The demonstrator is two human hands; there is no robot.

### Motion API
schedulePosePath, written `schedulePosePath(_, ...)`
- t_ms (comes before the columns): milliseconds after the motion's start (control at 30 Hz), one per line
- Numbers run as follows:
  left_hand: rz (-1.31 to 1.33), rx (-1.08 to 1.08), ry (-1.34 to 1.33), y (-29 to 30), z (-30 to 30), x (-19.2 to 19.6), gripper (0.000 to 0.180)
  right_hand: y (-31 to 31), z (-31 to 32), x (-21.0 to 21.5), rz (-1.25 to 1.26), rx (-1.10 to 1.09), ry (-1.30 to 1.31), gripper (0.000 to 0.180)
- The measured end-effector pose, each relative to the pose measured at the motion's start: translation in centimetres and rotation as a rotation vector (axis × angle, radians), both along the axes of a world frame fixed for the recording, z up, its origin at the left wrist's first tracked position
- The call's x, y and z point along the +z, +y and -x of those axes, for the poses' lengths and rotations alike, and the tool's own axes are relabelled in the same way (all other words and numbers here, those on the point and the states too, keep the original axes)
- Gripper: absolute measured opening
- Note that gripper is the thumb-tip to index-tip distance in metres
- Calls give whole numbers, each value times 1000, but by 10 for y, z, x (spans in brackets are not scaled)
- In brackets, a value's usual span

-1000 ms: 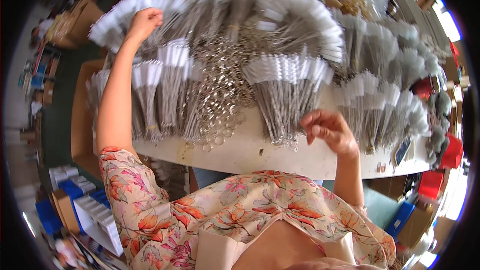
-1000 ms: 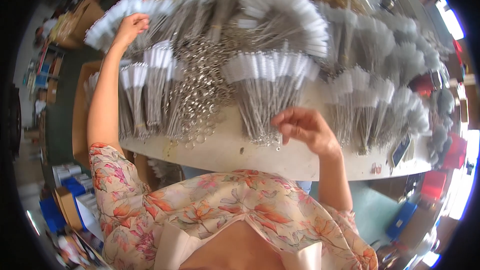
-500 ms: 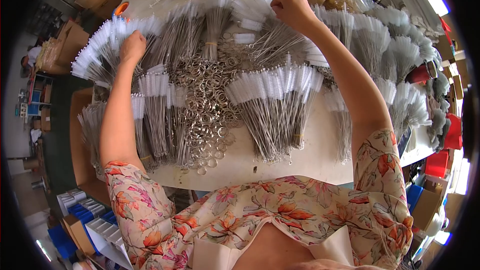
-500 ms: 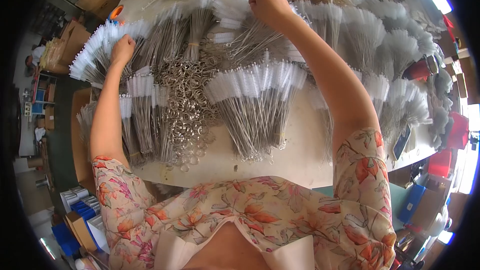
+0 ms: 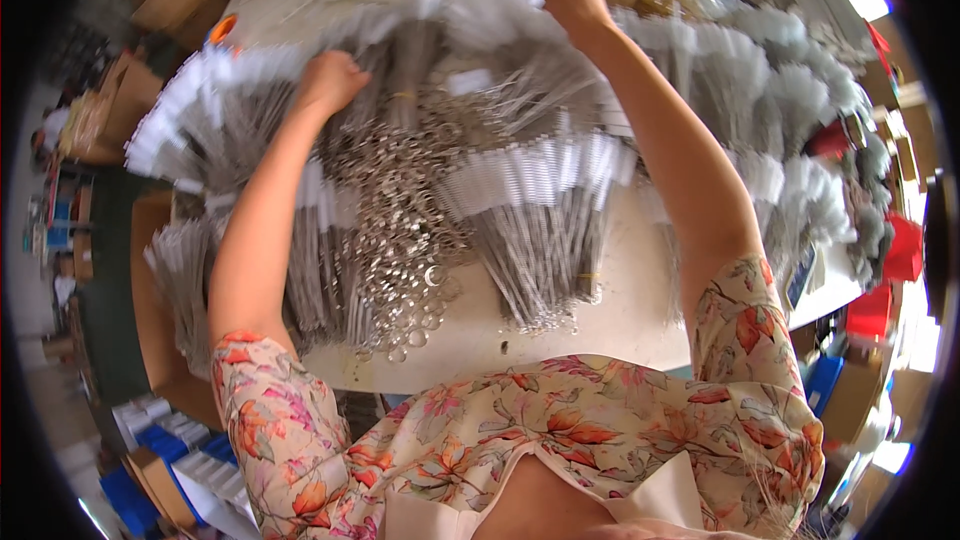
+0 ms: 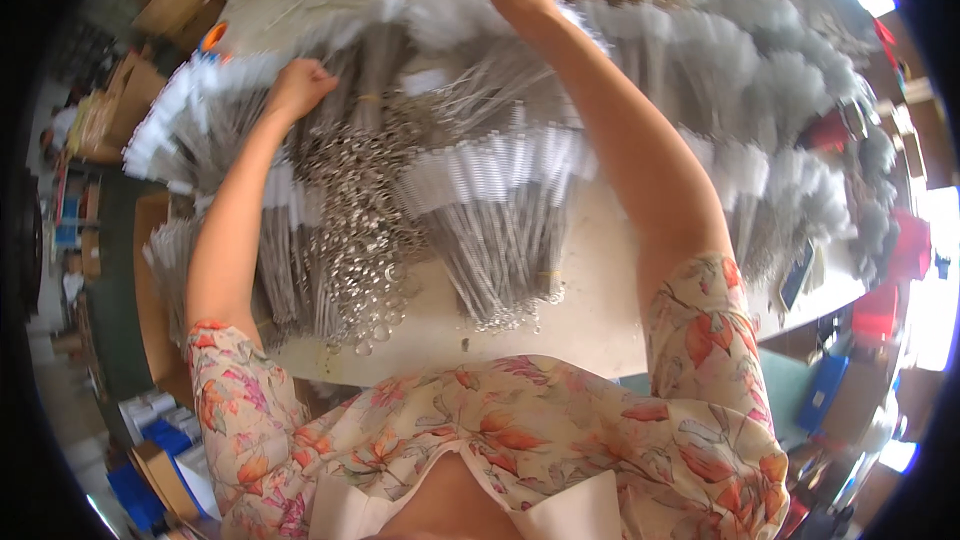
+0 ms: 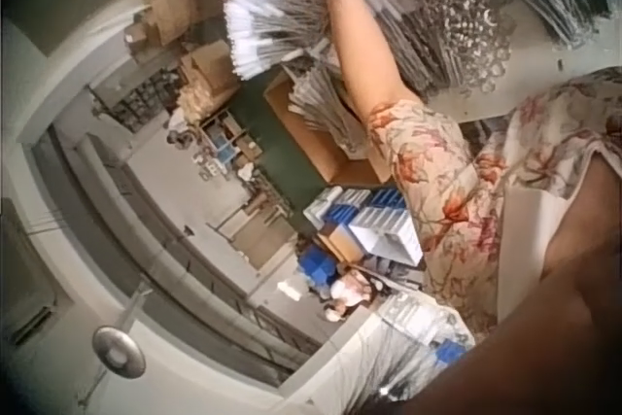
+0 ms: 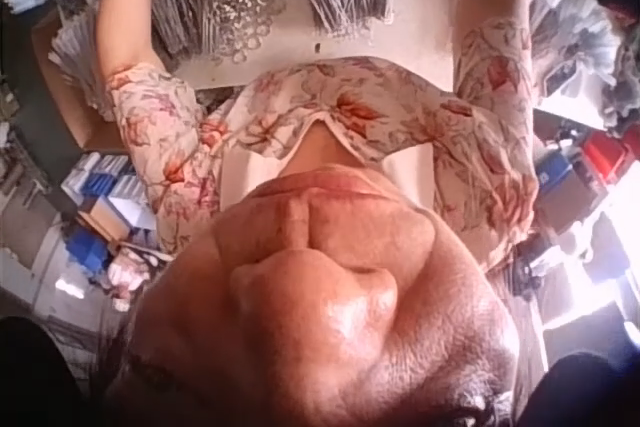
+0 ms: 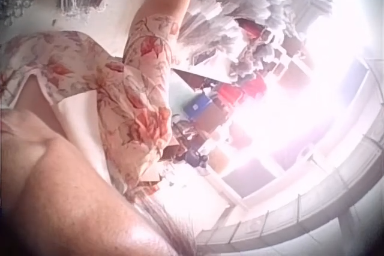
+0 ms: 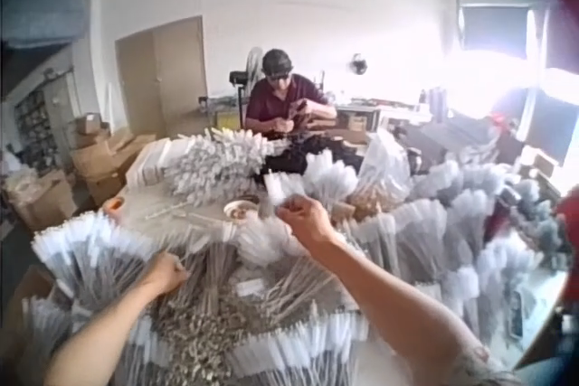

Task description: Assembling small white brushes onto metal rings.

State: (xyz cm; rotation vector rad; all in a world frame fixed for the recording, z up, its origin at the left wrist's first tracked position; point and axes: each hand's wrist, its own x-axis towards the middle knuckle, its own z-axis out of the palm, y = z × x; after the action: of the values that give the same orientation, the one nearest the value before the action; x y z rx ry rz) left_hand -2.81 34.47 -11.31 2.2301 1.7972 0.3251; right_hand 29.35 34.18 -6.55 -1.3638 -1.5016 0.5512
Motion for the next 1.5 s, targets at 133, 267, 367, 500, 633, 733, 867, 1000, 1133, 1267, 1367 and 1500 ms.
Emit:
schedulePosePath(133, 179, 99, -237, 8, 13, -7, 23, 17, -8, 14, 206, 362, 341, 17)
schedulePosePath(267, 238, 140, -199, 0, 1, 7, 19, 1, -45, 60, -144, 341, 773, 16)
schedulePosePath(367, 188, 118, -247, 0, 25, -2, 16, -28, -104, 82, 35, 255, 469, 16)
schedulePosePath(500, 183, 104, -245, -4, 13, 6, 14, -44, -154, 27, 111, -98, -498, 23)
schedulePosePath(633, 147, 170, -394, -4, 26, 5, 12, -53, -149, -4, 348, -71, -720, 24)
schedulePosePath(733, 93, 197, -416, -10, 13, 11, 10, -60, -147, -17, 439, -122, -826, 28)
schedulePosePath(867, 98, 246, -280, -18, -8, 28, 14, -63, -152, -16, 484, -164, -747, 24)
schedulePosePath(1000, -367, 184, -285, -11, 0, 29, 14, -69, -150, -21, 400, -195, -719, 20)
schedulePosePath(1133, -501, 193, -803, -7, 15, 42, 22, -57, -156, -12, 65, -362, -541, 18)
schedulePosePath(1267, -150, 208, -1055, -83, -17, 79, 25, -50, -206, 19, -267, -287, 182, 15)
schedulePosePath(1367, -30, 193, -1079, -144, -27, 104, 27, -50, -299, 5, -209, -493, -491, 15)
schedulePosePath(1500, 54, 251, -1115, -203, -4, 80, 28, -71, -274, 4, 313, -470, -868, 29)
